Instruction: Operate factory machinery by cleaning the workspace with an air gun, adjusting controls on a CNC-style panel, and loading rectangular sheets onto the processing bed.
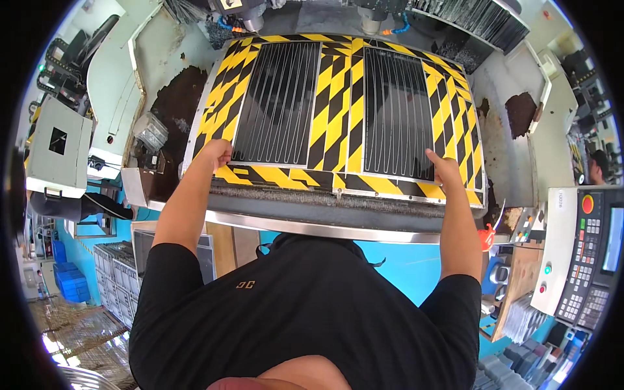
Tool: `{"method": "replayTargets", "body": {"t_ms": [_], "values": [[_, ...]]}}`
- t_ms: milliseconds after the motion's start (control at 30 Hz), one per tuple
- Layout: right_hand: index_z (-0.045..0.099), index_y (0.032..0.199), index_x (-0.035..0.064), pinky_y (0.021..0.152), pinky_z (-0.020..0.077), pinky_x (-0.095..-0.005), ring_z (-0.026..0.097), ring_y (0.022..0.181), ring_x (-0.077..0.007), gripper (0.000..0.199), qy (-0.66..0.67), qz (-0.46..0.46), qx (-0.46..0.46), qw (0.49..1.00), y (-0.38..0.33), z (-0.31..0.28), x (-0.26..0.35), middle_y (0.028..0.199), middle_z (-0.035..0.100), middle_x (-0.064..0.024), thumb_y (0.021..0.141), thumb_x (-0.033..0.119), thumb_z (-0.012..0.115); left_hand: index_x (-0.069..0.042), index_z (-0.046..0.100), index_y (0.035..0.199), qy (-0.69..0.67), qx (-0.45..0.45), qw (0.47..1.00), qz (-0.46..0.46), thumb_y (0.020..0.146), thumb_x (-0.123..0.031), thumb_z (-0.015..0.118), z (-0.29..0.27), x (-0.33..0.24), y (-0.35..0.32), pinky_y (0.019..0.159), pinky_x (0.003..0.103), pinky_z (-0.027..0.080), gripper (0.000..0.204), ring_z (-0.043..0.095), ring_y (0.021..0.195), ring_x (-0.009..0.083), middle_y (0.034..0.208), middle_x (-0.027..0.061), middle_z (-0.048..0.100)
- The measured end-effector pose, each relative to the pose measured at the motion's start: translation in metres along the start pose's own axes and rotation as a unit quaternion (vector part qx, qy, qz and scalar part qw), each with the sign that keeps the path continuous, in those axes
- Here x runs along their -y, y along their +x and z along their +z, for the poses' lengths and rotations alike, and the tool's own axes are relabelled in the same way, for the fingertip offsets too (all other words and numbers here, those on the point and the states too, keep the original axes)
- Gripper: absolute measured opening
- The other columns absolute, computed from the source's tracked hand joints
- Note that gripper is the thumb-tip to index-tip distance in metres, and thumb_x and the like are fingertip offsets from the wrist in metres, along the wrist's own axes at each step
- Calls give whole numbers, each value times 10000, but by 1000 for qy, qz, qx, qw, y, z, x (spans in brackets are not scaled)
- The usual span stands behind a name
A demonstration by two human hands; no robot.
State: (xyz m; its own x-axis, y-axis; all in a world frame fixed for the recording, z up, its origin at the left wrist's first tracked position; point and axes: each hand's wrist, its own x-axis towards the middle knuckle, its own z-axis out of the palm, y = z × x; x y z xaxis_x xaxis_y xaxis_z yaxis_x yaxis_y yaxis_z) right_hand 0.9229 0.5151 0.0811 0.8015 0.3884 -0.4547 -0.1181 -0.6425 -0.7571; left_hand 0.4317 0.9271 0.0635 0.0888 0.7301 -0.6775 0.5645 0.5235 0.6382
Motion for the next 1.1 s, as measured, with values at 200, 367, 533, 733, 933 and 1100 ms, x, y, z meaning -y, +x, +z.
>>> {"method": "replayTargets", "body": {"t_ms": [200,367,533,733,933,1100], "values": [[533,703,88,435,290,-273,373,475,-84,443,0,15,16,1000,-1,-4,3,579,418,44,780,456,768,-88,594,966,-62,100,993,3,862,-243,637,-3,-13,-15,752,405,496,192,611,749,201,825,54,639],[633,909,-18,491,403,-278,522,552,-138,263,111,2,67,992,20,-17,-7,691,585,-30,827,218,716,-149,396,1416,-134,224,961,90,912,-69,561,8,-31,-46,927,452,472,537,593,1068,180,1266,7,564],[530,1217,16,851,531,-332,644,926,-185,316,260,-48,204,943,-7,-37,22,1076,647,-85,903,52,542,-148,446,1355,-197,210,948,132,898,-25,531,28,-18,-111,863,417,519,481,595,1057,178,1176,38,601],[517,1224,42,967,492,-371,619,1061,-200,336,428,-70,277,857,-123,13,42,1146,631,-86,896,80,577,-172,340,1471,-324,252,901,138,913,-131,560,65,55,-183,990,577,382,601,502,1219,240,1333,19,521],[537,1237,35,813,504,-335,626,909,-185,362,298,-40,370,879,-132,105,29,1030,659,-79,899,134,621,-77,348,1454,-412,173,894,0,977,-285,560,103,20,-246,1040,488,421,561,511,1244,266,1368,109,511],[472,1359,3,616,445,-271,551,710,-135,588,-113,-245,330,905,-132,130,19,850,636,-73,902,338,631,-54,428,1392,-427,280,828,230,887,-5,565,84,66,-240,978,386,488,526,593,1139,226,1291,85,576]]}}
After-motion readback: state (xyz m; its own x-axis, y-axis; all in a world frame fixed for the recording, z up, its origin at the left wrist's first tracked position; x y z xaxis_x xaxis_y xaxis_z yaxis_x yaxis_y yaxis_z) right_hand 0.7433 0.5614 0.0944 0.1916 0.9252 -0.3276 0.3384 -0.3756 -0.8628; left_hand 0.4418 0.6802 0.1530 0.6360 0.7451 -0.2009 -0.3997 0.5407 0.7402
